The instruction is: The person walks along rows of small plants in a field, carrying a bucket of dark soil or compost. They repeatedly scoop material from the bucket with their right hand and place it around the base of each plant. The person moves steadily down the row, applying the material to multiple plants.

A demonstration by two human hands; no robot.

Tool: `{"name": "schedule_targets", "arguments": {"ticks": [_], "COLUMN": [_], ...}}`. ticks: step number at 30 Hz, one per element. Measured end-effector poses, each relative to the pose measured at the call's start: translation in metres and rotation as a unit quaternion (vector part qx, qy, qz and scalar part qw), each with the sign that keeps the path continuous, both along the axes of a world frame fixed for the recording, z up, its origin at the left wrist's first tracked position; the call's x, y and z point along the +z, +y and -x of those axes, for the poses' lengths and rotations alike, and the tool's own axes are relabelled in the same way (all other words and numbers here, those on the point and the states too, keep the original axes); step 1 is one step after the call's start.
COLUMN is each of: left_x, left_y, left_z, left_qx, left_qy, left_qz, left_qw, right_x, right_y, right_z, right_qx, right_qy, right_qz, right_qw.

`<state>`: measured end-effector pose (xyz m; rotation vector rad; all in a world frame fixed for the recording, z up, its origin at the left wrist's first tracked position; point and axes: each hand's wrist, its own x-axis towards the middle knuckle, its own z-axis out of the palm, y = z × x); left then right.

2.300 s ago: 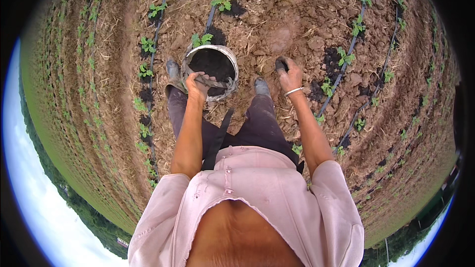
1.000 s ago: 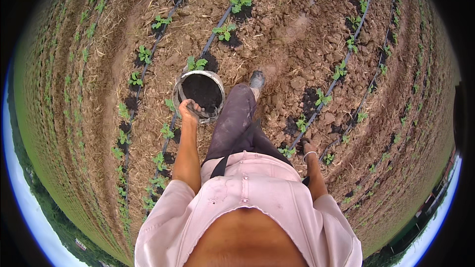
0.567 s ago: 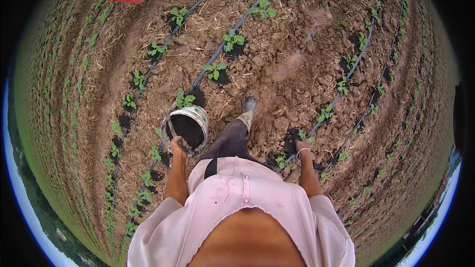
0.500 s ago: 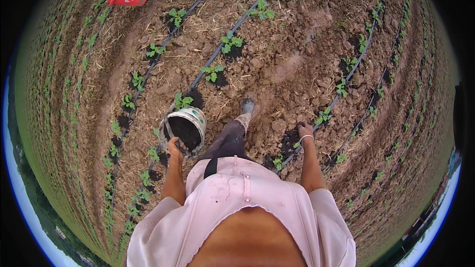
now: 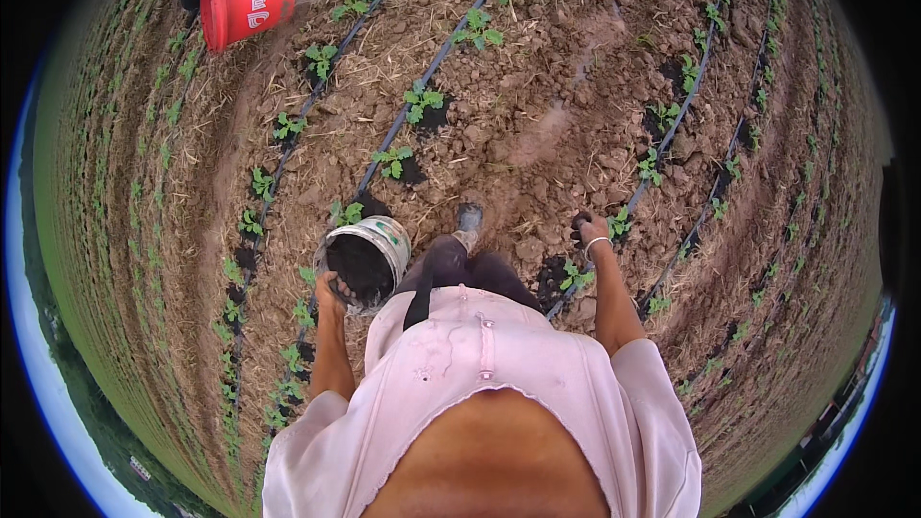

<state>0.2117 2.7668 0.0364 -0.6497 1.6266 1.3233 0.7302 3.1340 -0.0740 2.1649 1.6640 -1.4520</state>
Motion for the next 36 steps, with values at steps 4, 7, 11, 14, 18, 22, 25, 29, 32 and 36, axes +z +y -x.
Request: {"name": "schedule_targets", "arguments": {"ticks": [4,7,11,14,18,22,25,29,32,36], "left_x": [-0.004,0.030,0.041,0.062,0.071,0.068,0.049,0.036,0.032,0.011], "left_y": [0.045,0.107,0.169,0.250,0.311,0.393,0.463,0.512,0.546,0.599], "left_z": [-0.033,-0.040,-0.043,-0.082,-0.073,-0.078,-0.090,-0.087,-0.086,-0.112], "left_qx": [-0.020,-0.043,-0.068,-0.121,-0.161,-0.185,-0.190,-0.184,-0.164,-0.112], "left_qy": [-0.008,0.004,-0.014,-0.008,0.005,0.037,0.043,0.006,0.011,0.005], "left_qz": [-0.045,-0.046,-0.022,-0.006,-0.047,-0.048,-0.054,-0.023,-0.011,-0.047], "left_qw": [0.999,0.998,0.997,0.993,0.986,0.981,0.979,0.983,0.986,0.993], "right_x": [0.031,0.068,0.103,0.074,0.062,0.070,0.018,0.054,0.078,0.125], "right_y": [-0.054,-0.084,-0.068,-0.051,-0.015,0.049,0.088,0.158,0.211,0.285], "right_z": [-0.097,-0.103,-0.099,-0.151,-0.117,-0.115,-0.165,-0.181,-0.189,-0.203], "right_qx": [-0.125,-0.247,-0.347,-0.272,-0.299,-0.336,-0.299,-0.309,-0.373,-0.413], "right_qy": [-0.009,0.003,0.036,0.020,0.062,0.062,0.027,0.047,0.060,0.064], "right_qz": [0.021,0.053,0.086,0.025,0.082,0.120,0.041,0.038,0.116,0.056], "right_qw": [0.992,0.968,0.933,0.962,0.949,0.932,0.953,0.949,0.919,0.907]}}
